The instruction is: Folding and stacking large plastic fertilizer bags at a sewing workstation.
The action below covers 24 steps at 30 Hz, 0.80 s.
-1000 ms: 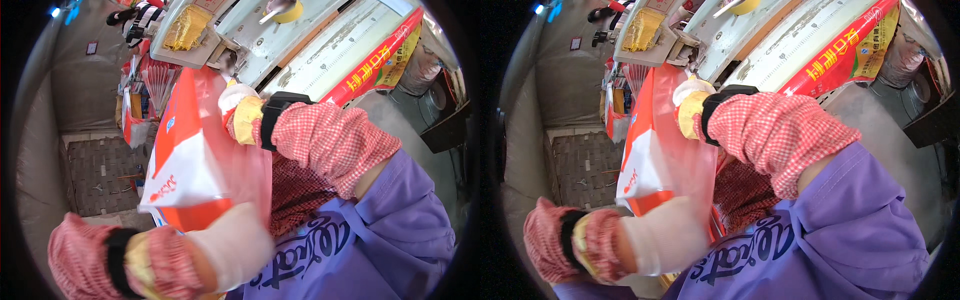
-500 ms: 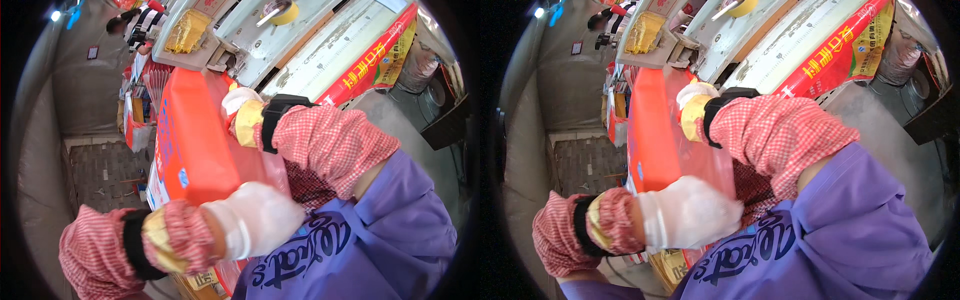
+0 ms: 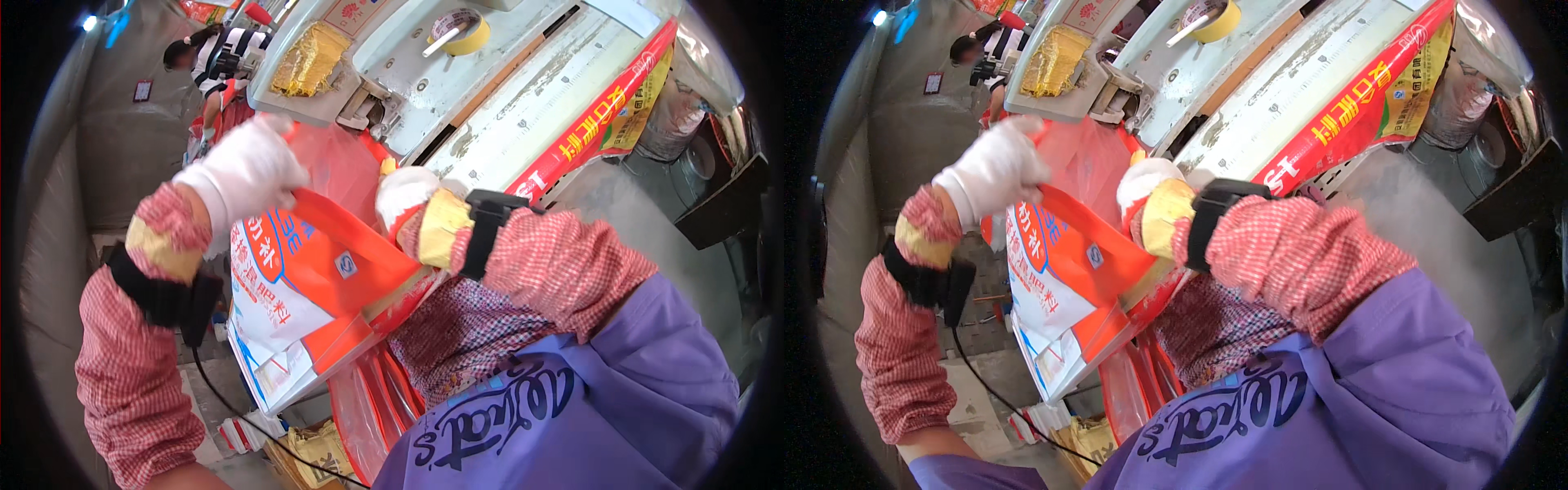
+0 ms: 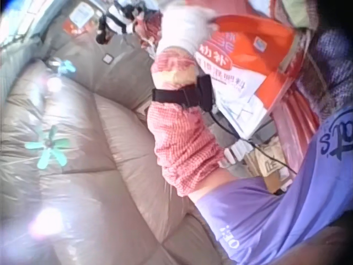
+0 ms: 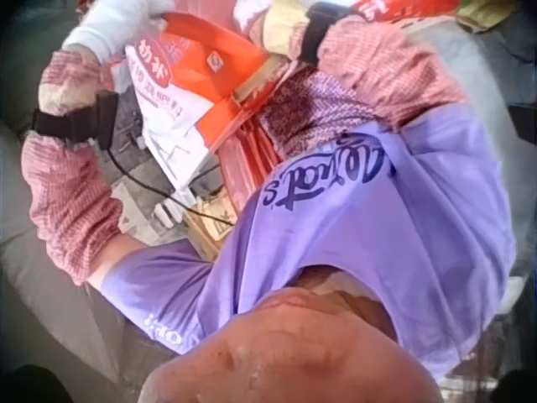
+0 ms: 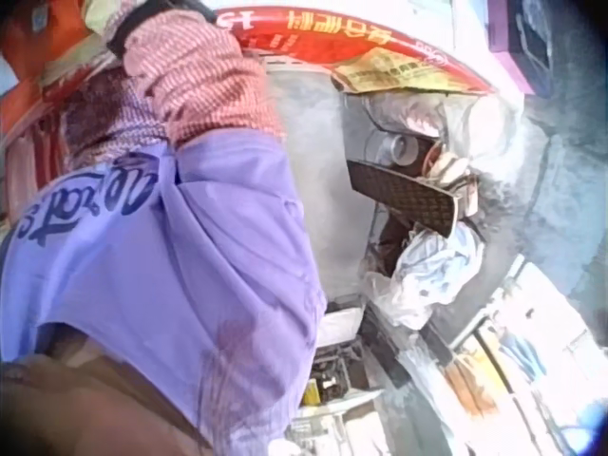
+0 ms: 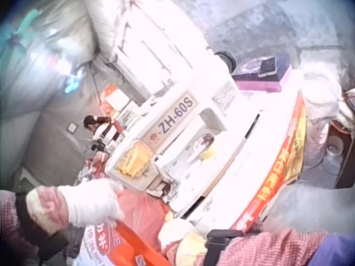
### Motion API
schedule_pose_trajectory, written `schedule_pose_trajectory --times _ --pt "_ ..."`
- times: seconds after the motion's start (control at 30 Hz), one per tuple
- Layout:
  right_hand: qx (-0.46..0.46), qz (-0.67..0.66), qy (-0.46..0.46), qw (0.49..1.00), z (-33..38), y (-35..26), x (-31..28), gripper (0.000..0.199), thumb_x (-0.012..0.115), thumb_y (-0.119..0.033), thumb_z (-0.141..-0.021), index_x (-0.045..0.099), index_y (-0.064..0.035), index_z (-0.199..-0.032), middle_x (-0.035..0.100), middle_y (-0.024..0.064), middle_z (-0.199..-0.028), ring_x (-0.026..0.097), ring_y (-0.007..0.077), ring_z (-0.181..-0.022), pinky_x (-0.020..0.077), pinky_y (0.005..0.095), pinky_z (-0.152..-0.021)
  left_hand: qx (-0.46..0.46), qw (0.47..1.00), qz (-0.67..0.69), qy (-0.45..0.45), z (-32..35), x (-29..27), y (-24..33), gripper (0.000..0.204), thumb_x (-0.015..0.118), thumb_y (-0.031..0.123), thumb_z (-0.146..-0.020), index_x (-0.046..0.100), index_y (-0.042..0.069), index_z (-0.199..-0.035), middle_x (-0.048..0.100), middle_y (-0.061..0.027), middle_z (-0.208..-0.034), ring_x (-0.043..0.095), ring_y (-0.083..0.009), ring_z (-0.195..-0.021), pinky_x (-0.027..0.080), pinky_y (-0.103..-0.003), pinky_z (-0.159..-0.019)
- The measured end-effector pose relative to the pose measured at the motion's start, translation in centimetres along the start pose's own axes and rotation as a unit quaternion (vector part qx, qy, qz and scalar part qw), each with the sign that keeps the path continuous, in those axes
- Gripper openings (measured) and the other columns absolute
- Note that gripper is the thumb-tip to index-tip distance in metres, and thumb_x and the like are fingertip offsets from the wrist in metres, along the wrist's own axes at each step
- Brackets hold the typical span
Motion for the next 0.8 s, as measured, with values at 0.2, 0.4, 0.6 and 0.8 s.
schedule_pose_trajectory --times 0.2,0.4,0.6,0.8 --pt "0.021 0.095 0.151 0.984 0.8 2.2 -4.7 0.012 0.06 -0.014 -0.065 0.06 -0.0025 -0.066 0.055 0.0082 -0.053 0.056 0.0253 -0.047 0.0429 0.0348 -0.041 0.222 0.921 0.268 0.175 -0.2 -2.9 13.1 0.017 0.056 0.025 -0.073 0.05 0.014 -0.063 0.052 -0.0034 -0.061 0.055 -0.0242 -0.061 0.045 -0.035 -0.058" --pt "-0.056 -0.259 -0.112 0.958 -3.6 2.8 -2.1 0.02 0.055 -0.018 -0.072 0.067 -0.0042 -0.078 0.064 0.0157 -0.077 0.063 0.0311 -0.07 0.0495 0.0398 -0.062 0.041 0.951 0.247 0.184 -3.4 0.8 10.6 0.007 0.055 0.017 -0.07 0.056 0.013 -0.065 0.055 -0.0054 -0.06 0.058 -0.026 -0.061 0.046 -0.037 -0.054" --pt "0.079 -0.522 -0.379 0.76 -5.2 4.6 -0.3 0.035 0.047 -0.02 -0.083 0.055 -0.0127 -0.117 0.063 0.0096 -0.076 0.061 0.0225 -0.059 0.0506 0.038 -0.044 -0.189 0.918 0.234 0.258 -7.5 8.3 2.6 0.01 0.051 0.012 -0.071 0.059 0.006 -0.07 0.059 -0.0159 -0.065 0.06 -0.0344 -0.065 0.047 -0.043 -0.057" --pt "-0.048 -0.335 -0.207 0.918 -4.6 0.1 -4.7 0.043 0.054 -0.022 -0.077 0.049 -0.0043 -0.116 0.061 0.0178 -0.096 0.06 0.0326 -0.089 0.0474 0.0422 -0.075 -0.329 0.857 0.291 0.269 -4.1 15.7 -2.9 0.012 0.052 0.014 -0.076 0.059 0.005 -0.073 0.061 -0.0184 -0.073 0.059 -0.0367 -0.071 0.047 -0.046 -0.065"
Point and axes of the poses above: each hand's wrist, its own z-axis away from the middle knuckle, its own x-axis out of the palm, y = z × x, the point moved 5 cm from there along -z, towards the middle knuckle
